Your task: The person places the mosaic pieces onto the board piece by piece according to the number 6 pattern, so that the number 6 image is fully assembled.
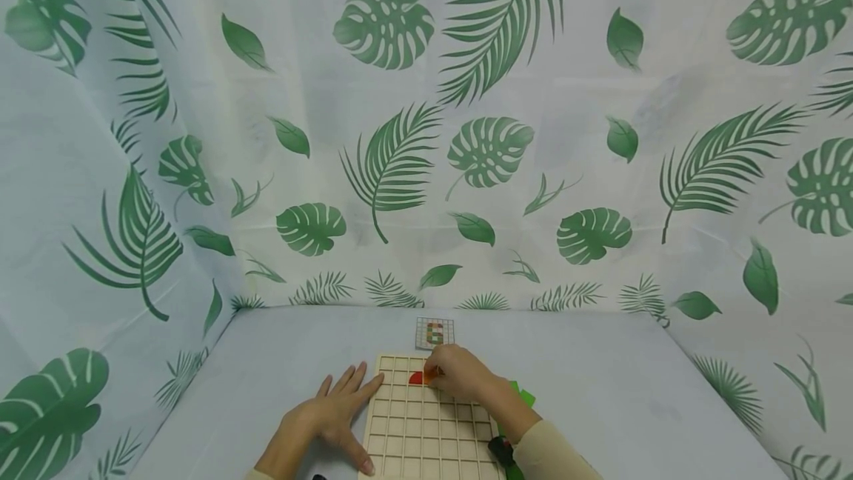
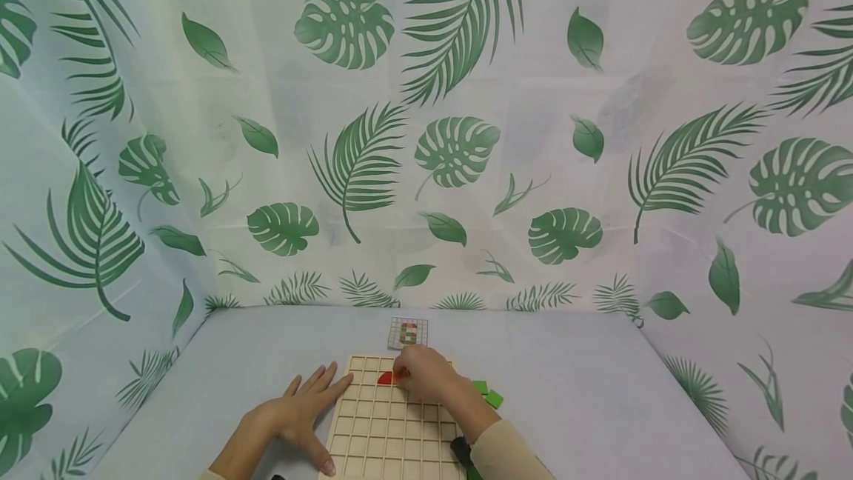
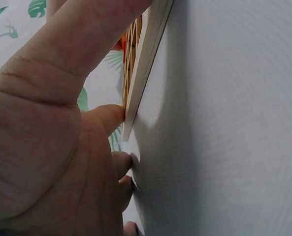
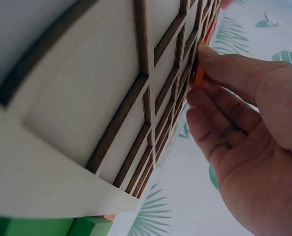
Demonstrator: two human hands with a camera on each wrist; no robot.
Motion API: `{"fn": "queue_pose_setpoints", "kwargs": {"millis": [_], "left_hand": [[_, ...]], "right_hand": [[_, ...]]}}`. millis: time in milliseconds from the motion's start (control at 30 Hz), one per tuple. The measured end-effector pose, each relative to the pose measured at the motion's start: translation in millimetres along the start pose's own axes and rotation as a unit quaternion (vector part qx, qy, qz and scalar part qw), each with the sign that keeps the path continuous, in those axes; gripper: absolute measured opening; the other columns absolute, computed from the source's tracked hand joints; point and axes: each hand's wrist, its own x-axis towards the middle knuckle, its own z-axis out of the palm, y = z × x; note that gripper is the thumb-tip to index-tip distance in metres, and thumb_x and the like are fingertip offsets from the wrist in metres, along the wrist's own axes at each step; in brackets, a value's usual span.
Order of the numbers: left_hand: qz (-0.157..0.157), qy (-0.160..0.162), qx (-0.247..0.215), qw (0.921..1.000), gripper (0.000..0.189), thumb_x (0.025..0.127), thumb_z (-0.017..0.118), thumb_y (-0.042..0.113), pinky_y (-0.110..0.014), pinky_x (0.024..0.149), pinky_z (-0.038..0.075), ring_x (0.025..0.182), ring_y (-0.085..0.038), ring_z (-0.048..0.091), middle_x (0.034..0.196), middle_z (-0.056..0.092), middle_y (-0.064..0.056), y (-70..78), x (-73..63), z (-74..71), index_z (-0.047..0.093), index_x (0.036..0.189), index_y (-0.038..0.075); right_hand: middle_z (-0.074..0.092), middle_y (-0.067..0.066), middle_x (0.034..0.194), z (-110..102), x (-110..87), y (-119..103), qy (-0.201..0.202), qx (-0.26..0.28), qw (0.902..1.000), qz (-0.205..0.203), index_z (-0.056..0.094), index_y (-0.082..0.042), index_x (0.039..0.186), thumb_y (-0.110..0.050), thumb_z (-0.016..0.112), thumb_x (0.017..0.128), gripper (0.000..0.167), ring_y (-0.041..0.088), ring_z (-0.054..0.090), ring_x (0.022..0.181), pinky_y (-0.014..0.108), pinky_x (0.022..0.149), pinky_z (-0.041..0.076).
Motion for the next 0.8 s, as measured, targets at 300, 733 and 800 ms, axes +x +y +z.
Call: {"fn": "queue_pose_setpoints", "kwargs": {"millis": [300, 733, 800], "left_hand": [[-0.006, 0.002, 0.001, 1.0000, 0.140, 0.054, 0.097, 0.063, -0.071, 0.126, 0.005, 0.162, -0.042, 0.007, 0.175, 0.010, -0.019, 1.6, -1.2, -1.1, 0.024, 0.167, 0.024], [-0.008, -0.001, 0.003, 1.0000, 0.140, 0.054, 0.096, 0.065, -0.070, 0.126, 0.004, 0.162, -0.041, 0.007, 0.175, 0.010, -0.018, 1.2, 0.3, -0.2, 0.024, 0.167, 0.026], [-0.006, 0.000, 0.003, 1.0000, 0.140, 0.054, 0.096, 0.066, -0.071, 0.126, 0.004, 0.162, -0.041, 0.007, 0.175, 0.010, -0.018, 0.3, 0.9, 0.5, 0.024, 0.167, 0.026]], "right_hand": [[0.071, 0.000, 0.098, -0.6, -0.1, -2.3, -0.003, 0.008, 1.0000, 0.001, 0.078, -0.009, 0.101, -0.008, 0.080, 0.090, 0.011, 0.011, 0.063, 0.090, 0.029, 0.077, 0.056], [0.072, 0.000, 0.100, -1.4, -0.9, -2.4, -0.009, 0.021, 0.9997, 0.010, 0.081, -0.009, 0.102, -0.008, 0.081, 0.089, 0.013, 0.015, 0.067, 0.094, 0.029, 0.079, 0.058], [0.072, 0.000, 0.100, -1.4, -1.1, -2.3, -0.007, 0.022, 0.9997, 0.008, 0.081, -0.009, 0.102, -0.007, 0.081, 0.089, 0.013, 0.015, 0.067, 0.095, 0.029, 0.080, 0.059]]}}
